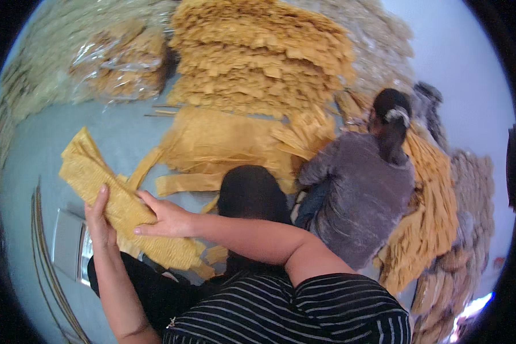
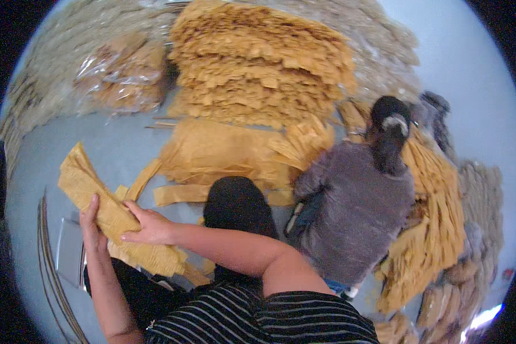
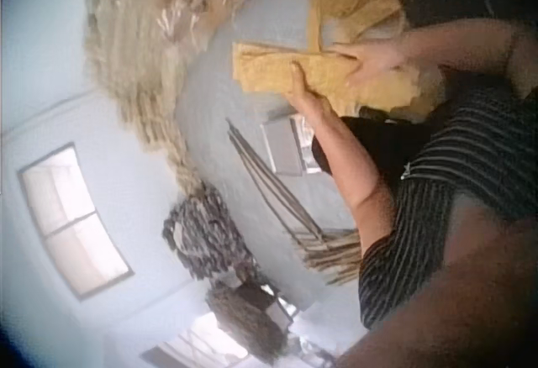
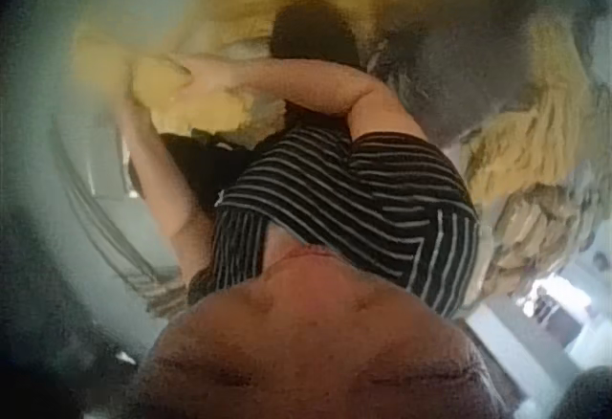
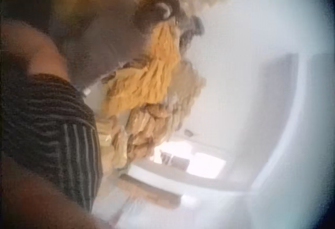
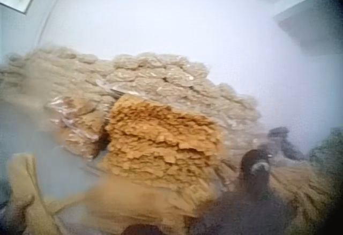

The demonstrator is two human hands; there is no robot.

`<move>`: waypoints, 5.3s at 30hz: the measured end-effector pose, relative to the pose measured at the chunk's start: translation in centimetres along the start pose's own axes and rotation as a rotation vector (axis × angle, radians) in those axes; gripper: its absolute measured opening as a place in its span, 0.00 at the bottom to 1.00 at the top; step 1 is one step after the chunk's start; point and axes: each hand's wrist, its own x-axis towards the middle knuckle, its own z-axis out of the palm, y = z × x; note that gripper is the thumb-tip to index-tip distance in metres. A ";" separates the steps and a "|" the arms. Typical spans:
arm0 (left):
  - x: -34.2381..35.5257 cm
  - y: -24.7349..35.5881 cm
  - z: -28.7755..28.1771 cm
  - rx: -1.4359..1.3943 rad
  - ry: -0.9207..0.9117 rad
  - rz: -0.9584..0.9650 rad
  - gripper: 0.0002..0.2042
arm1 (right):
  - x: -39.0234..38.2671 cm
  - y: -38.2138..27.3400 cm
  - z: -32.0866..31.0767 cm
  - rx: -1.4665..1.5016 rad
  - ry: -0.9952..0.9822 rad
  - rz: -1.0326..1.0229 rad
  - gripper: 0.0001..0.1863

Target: The person sits on the floor and folds thin yellow sheets, placing them into clear plastic bags. They repeatedly pick up sheets, fold them, and pack them into bags, with a digital scale and stacks of sheets nearby.

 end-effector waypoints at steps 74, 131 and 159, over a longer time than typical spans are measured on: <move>1.5 -2.1 1.8 -0.039 0.035 -0.355 0.25 | -1.9 1.2 -22.5 -0.512 0.669 -0.138 0.18; 0.2 -1.8 3.8 -0.110 0.074 -0.137 0.20 | 3.7 0.8 -5.7 -0.203 -0.088 0.237 0.30; 0.9 4.0 0.4 -0.173 0.276 0.189 0.30 | 3.0 0.3 -1.1 0.152 -0.434 0.446 0.26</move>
